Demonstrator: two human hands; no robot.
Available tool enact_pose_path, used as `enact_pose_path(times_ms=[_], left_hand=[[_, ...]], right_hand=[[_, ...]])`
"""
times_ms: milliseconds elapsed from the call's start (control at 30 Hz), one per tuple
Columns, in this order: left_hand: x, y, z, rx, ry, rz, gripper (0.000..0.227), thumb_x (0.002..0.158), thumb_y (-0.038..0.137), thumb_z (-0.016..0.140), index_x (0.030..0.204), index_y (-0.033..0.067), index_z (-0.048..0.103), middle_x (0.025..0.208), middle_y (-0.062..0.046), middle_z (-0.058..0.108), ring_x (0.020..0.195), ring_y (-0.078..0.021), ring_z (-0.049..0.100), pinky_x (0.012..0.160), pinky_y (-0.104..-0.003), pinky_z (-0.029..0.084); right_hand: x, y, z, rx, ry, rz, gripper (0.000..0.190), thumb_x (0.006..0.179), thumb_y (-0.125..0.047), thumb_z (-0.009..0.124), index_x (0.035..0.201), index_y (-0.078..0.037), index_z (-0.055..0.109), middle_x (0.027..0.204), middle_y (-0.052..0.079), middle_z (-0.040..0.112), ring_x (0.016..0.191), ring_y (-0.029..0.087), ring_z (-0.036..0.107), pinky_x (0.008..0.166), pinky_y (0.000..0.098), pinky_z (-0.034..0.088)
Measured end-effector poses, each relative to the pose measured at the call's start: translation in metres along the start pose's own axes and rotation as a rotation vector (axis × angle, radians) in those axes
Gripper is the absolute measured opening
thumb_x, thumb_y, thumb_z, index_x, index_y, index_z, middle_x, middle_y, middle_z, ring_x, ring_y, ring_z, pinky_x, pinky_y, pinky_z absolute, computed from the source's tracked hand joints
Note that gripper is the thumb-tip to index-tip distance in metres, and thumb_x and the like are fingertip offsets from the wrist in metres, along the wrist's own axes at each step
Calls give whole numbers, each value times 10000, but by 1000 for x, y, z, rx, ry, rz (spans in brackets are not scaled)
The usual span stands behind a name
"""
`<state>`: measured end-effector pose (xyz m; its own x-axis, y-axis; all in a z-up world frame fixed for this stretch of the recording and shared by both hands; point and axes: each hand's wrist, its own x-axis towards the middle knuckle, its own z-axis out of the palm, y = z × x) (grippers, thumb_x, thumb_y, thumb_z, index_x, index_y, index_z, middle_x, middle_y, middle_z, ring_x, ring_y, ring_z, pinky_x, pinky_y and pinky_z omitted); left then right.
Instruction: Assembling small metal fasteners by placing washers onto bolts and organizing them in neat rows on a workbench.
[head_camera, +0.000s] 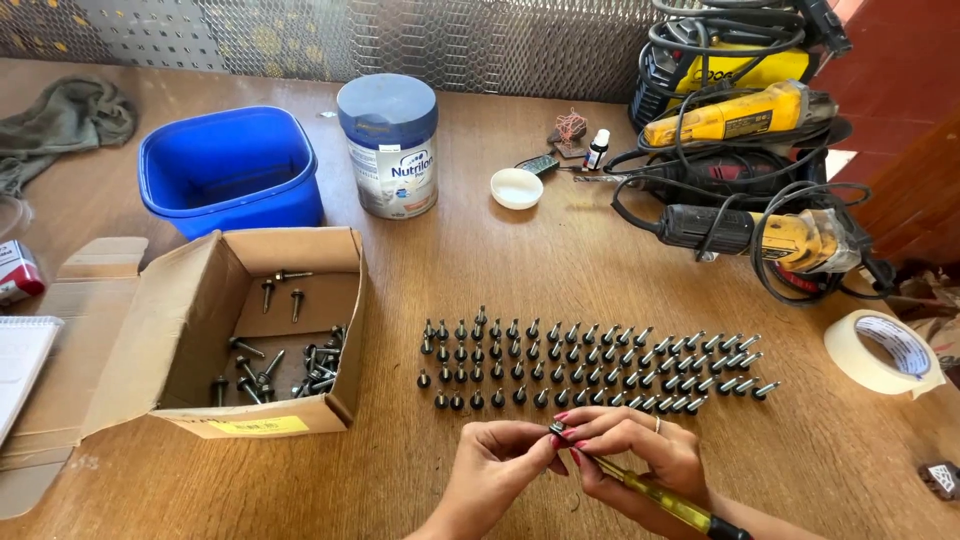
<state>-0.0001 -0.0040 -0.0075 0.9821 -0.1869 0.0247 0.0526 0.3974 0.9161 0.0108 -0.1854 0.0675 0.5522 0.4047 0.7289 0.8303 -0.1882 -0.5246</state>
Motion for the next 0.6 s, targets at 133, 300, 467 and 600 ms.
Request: enact_pose_path(times_ms=[133,300,467,600], left_hand=[[-1,4,4,19,35,-9,135,876,66,788,913,-50,846,756,-149,816,695,-149,767,681,-251,629],[-4,12,8,232,140,26,88,838,95,829,791,28,862,672,-46,815,630,-42,676,582,-204,523],[-7,17,12,579,215,385,30,772,106,826,761,132,837,699,29,819,613,-37,708,571,-205,583],[0,15,8,6,107,-106,105,847,22,804,887,-67,844,739,-170,818,675,-182,774,668,-268,626]], right_hand=[[-1,-1,0,-15,12,28,173,769,-4,796,820,-86,653,869,75,800,937,254,844,876,350,713],[-3,1,0,21,-7,39,143,789,-21,798,870,-74,692,921,106,801,973,266,841,902,354,701],[-3,0,0,-16,-15,9,155,789,-18,803,881,-67,688,916,96,802,977,256,837,908,336,692],[-2,0,-2,1,-27,-13,153,812,-38,792,906,-68,674,931,102,799,970,272,836,921,372,696]])
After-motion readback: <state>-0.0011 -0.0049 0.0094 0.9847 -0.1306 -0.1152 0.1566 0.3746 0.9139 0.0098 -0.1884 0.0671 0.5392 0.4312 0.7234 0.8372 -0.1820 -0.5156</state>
